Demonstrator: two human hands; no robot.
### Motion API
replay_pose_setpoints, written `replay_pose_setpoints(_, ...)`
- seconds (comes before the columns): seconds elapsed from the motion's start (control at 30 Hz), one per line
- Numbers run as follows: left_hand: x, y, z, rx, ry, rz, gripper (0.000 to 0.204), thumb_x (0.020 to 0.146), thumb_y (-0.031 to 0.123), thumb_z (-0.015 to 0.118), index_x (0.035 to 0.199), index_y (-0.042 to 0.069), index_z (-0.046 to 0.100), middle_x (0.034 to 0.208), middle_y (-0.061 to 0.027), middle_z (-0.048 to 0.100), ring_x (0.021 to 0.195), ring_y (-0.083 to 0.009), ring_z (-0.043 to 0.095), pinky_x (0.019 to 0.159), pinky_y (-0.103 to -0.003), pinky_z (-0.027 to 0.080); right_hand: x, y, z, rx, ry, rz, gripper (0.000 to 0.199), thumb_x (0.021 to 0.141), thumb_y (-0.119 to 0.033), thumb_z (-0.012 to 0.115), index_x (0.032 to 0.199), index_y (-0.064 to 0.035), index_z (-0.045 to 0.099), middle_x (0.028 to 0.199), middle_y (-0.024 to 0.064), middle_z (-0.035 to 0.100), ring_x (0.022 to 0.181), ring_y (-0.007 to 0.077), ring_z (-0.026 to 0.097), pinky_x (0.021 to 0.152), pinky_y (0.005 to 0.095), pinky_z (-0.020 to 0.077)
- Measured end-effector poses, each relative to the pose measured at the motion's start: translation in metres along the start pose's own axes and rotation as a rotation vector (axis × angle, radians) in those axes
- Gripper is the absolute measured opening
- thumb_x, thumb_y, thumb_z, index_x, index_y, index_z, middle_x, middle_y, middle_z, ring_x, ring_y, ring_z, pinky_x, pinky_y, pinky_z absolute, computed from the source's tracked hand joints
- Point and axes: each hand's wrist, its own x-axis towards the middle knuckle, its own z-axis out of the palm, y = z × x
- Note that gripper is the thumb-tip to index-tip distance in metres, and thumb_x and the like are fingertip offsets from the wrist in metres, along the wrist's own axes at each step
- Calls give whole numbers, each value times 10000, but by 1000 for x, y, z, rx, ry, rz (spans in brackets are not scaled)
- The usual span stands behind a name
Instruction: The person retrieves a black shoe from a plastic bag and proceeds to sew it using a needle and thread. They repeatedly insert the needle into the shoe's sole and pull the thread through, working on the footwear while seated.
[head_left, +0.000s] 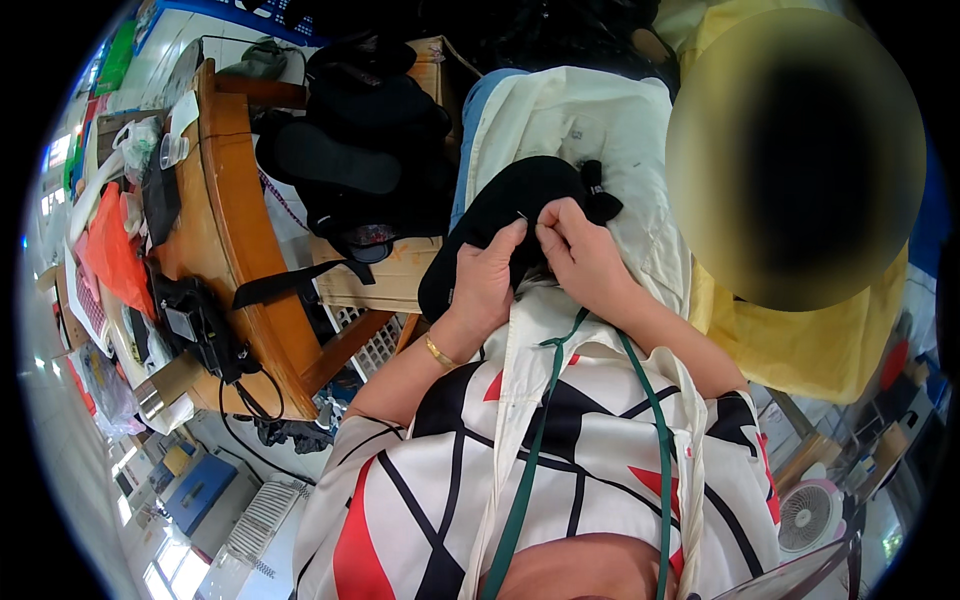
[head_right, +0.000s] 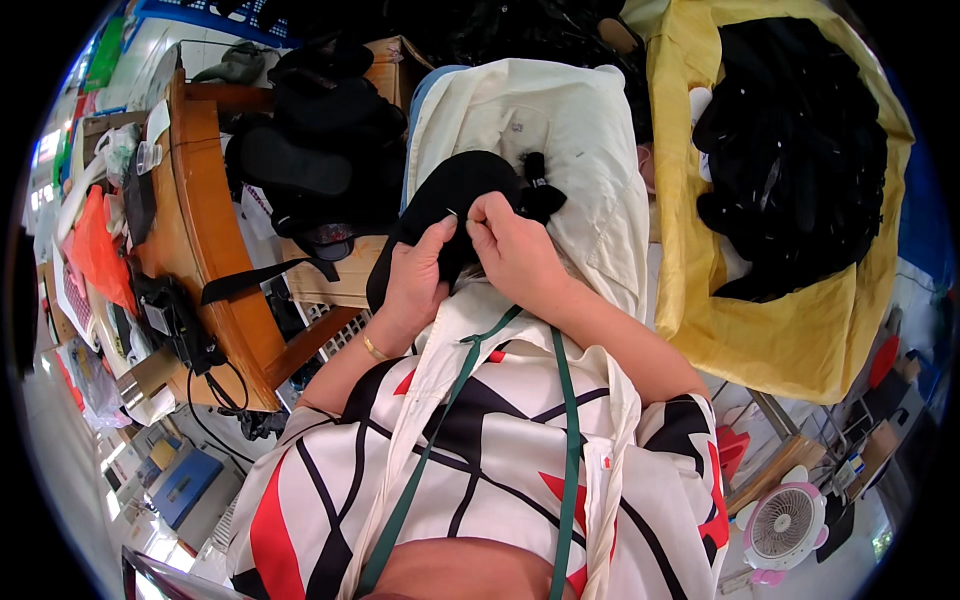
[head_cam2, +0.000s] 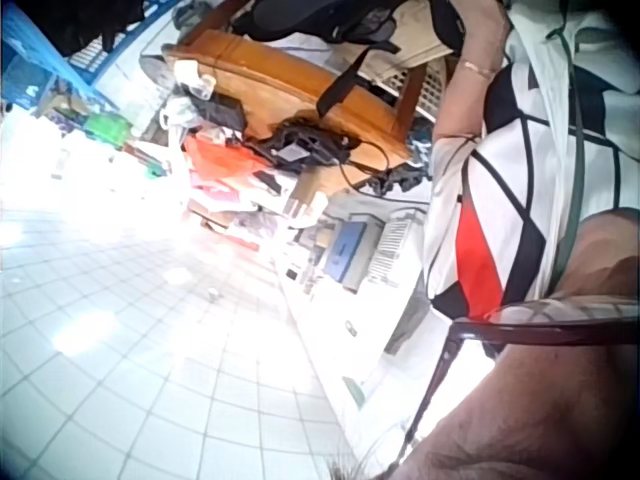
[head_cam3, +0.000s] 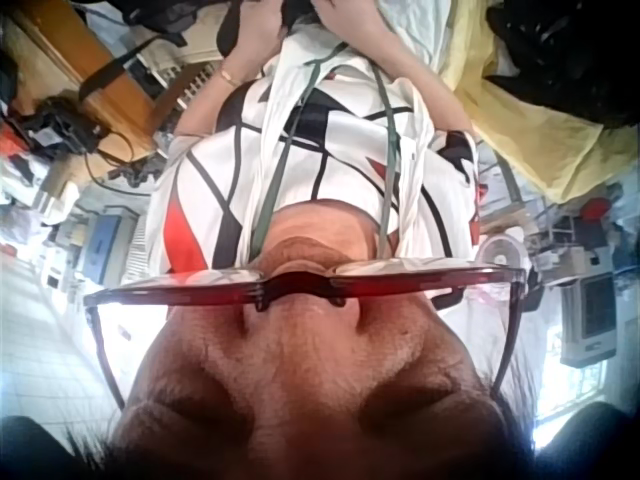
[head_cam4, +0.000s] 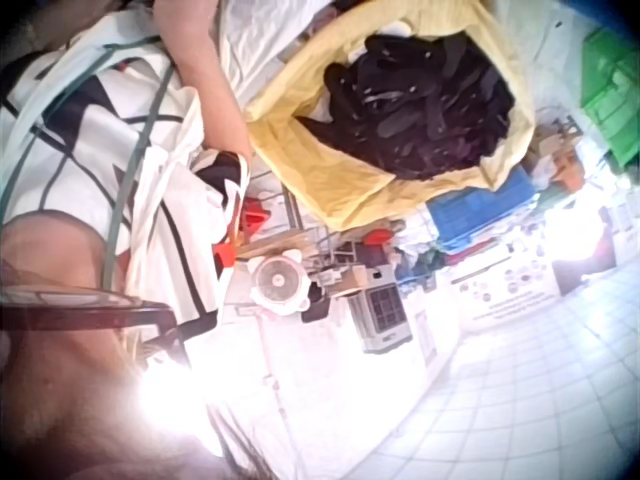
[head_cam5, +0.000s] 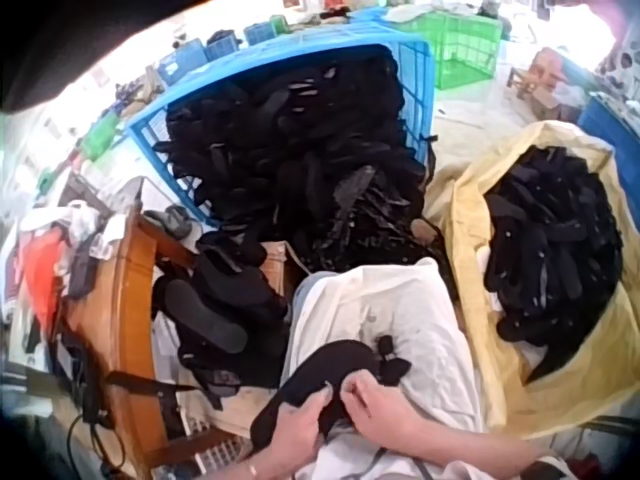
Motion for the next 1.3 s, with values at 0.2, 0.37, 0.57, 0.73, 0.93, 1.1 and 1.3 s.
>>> replay_pose_setpoints(0.2, 2, -15, -16, 299, -124, 168, 190, 956, 119, 643, 1099, 1, 682, 992, -27, 701, 892, -94, 629, 817, -252, 503, 18, -30, -19, 104, -178, 260, 90, 931, -69, 579, 1018, -53, 568, 729, 129, 626, 625, 308, 619, 590, 357, 497)
replay_pose_setpoints(0.37, -5, -17, -12, 468, -127, 268, 111, 925, 85, 687, 987, -7, 685, 896, -7, 691, 783, -66, 583, 717, -246, 494, 17, -30, -30, -299, -10, -178, 128, 895, -103, 668, 1008, -47, 650, 816, 108, 598, 696, 266, 620, 655, 326, 502)
replay_pose_setpoints(0.57, 5, -7, -9, 793, -178, 426, 165, 862, 108, 758, 871, -37, 680, 720, -42, 658, 664, -70, 540, 602, -263, 472, 18, -24, -26, -2, 145, -270, 76, 882, -43, 677, 950, -69, 656, 841, 61, 622, 695, 208, 603, 641, 303, 503)
replay_pose_setpoints(0.73, 33, 42, 15, 1126, -446, 649, 164, 813, 113, 772, 805, -6, 659, 666, -120, 621, 582, -234, 553, 571, -335, 459, 20, -49, -60, 598, -9, 221, 179, 1041, -232, 523, 975, -66, 529, 803, 48, 661, 573, 108, 593, 530, 228, 479)
replay_pose_setpoints(0.93, 49, 63, 52, 1827, -930, 642, 232, 767, 194, 781, 869, 19, 669, 853, -155, 632, 854, -341, 618, 745, -423, 507, 5, -16, -133, 1051, 254, 5, 188, 1041, -188, 507, 881, -92, 532, 675, 10, 542, 553, 126, 496, 669, 296, 531)
replay_pose_setpoints(1.1, 39, 37, 62, 1623, -762, 1301, 229, 781, 134, 789, 954, 62, 658, 903, -101, 628, 894, -319, 608, 773, -393, 510, -16, 10, -182, 1183, 895, -125, 150, 1007, -115, 557, 866, -74, 524, 683, 28, 481, 623, 130, 469, 1021, 453, 494)
replay_pose_setpoints(1.3, 25, 10, 48, 1407, -444, 743, 276, 876, 288, 746, 908, 42, 626, 803, -113, 637, 690, -284, 590, 603, -354, 478, -32, 56, -150, 1099, 892, -89, 46, 1002, -68, 562, 964, -48, 546, 721, 24, 519, 638, 115, 491, 989, 434, 504)
